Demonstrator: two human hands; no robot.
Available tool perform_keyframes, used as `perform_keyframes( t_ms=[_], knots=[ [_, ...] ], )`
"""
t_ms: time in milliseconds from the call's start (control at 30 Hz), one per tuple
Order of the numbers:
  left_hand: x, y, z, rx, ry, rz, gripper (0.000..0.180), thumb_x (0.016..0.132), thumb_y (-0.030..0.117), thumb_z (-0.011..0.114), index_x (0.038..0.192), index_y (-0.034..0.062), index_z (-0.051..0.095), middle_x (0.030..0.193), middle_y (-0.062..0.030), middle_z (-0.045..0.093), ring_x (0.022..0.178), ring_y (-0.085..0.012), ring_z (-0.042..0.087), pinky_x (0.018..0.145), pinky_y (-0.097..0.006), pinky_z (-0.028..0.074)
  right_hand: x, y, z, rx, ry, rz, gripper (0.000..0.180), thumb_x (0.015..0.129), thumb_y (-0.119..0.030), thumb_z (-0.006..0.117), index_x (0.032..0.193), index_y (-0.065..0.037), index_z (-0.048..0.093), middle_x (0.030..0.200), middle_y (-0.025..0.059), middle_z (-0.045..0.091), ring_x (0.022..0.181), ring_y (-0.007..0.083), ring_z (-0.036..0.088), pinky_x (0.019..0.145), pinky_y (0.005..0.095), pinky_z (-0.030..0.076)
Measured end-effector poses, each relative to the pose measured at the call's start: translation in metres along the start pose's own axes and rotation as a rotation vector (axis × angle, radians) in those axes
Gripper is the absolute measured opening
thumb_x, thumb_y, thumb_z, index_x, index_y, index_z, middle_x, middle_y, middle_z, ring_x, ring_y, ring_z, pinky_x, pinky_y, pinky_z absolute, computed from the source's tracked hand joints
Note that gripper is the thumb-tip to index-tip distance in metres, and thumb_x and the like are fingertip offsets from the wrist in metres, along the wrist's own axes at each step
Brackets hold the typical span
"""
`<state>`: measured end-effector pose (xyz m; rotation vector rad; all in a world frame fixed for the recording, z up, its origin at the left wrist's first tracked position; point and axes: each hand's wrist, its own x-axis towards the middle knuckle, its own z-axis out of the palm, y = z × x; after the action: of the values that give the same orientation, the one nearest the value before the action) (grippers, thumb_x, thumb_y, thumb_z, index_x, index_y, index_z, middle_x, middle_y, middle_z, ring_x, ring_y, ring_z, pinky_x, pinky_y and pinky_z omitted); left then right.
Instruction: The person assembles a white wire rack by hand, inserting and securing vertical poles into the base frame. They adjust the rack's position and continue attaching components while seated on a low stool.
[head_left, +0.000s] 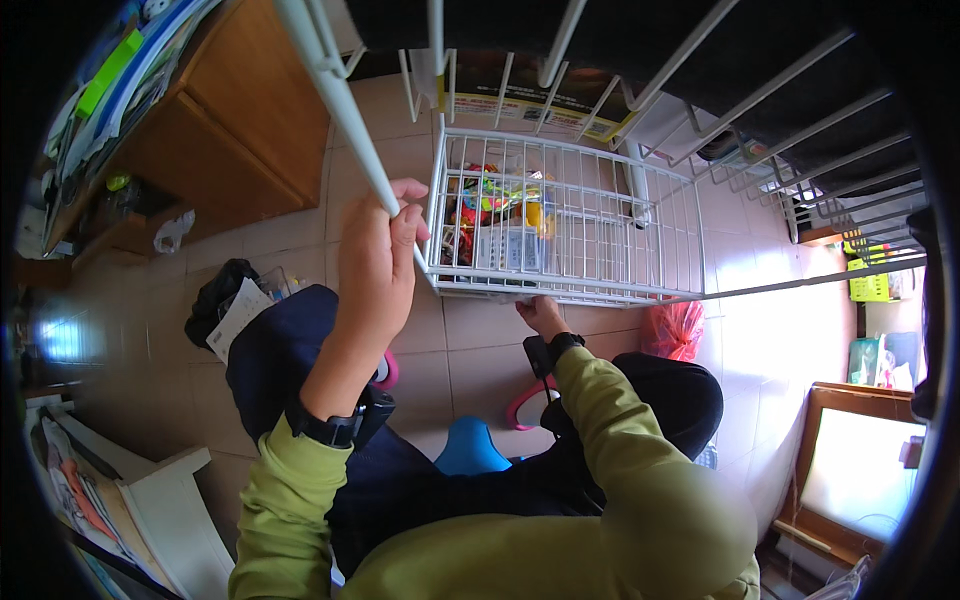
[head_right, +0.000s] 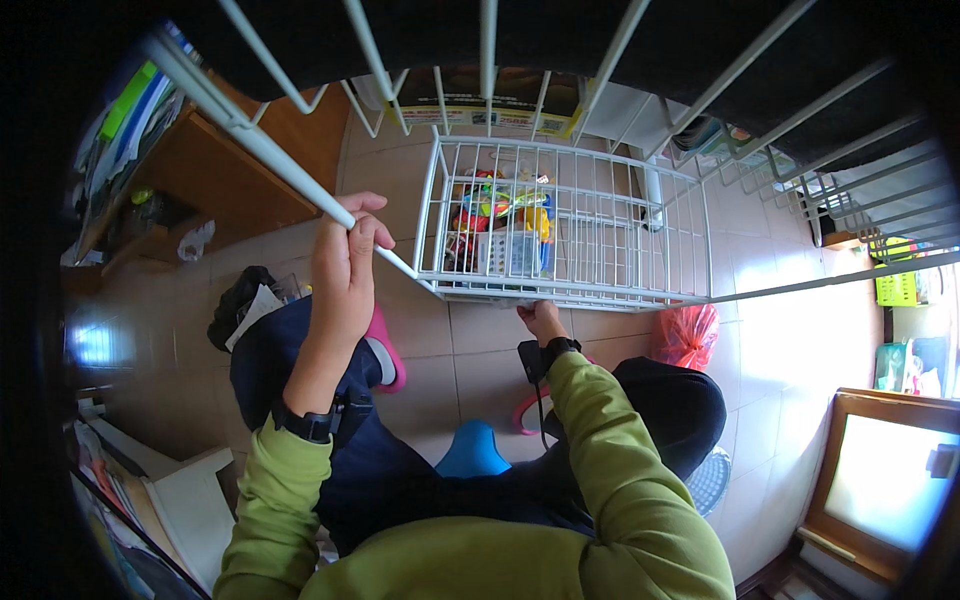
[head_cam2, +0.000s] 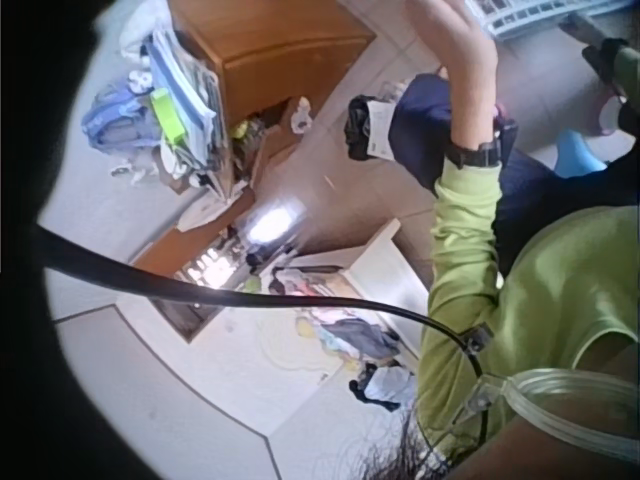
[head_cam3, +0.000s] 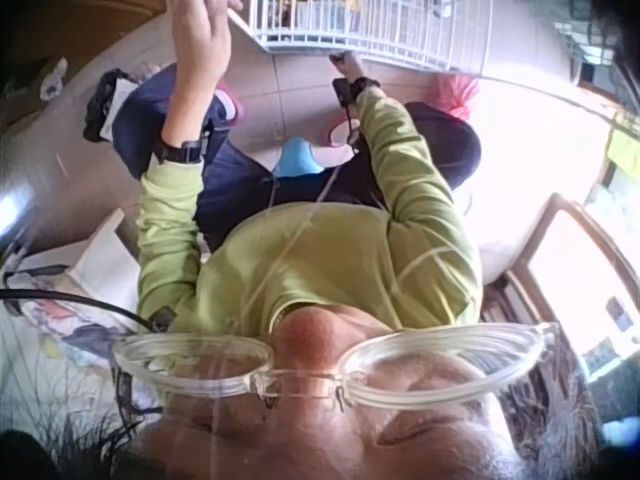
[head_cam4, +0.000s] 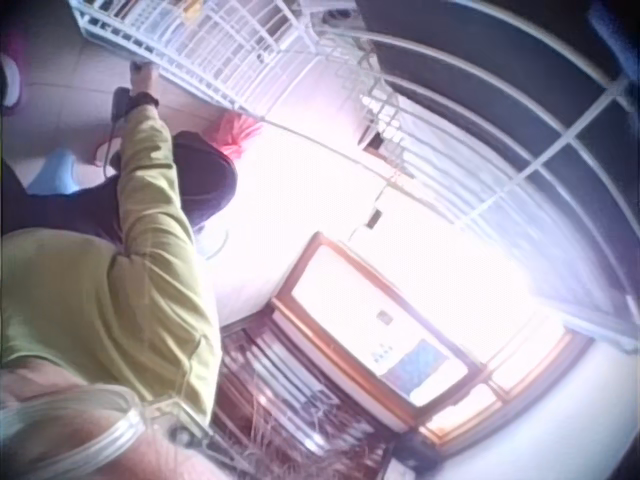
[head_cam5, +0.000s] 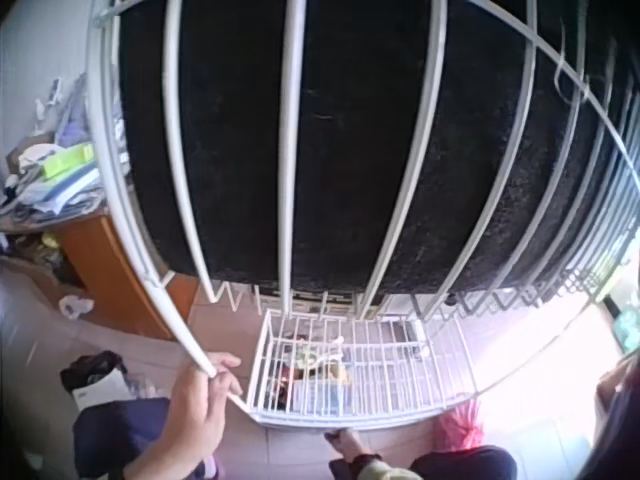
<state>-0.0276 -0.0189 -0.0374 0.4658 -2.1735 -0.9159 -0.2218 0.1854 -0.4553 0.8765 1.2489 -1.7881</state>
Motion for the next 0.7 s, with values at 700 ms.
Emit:
perform_keyframes(
  t_ms=[700],
  knots=[
    [-0.002,-0.002,0.003,-0.064,0.008,-0.054,0.018,0.101,0.012,0.042,0.11,0.0006,0.052,0.081,-0.0065,0.054,0.072,-0.0126,0.056,0.067,-0.026,0.045,0.074,-0.089,-0.131,-0.278,0.629,-0.721,0.036,0.086,-0.018,0.048,0.113,0.002,0.06,0.101,0.0214,0.063,0.094,0.036,0.059,0.084,0.0462,0.046]
  ],
)
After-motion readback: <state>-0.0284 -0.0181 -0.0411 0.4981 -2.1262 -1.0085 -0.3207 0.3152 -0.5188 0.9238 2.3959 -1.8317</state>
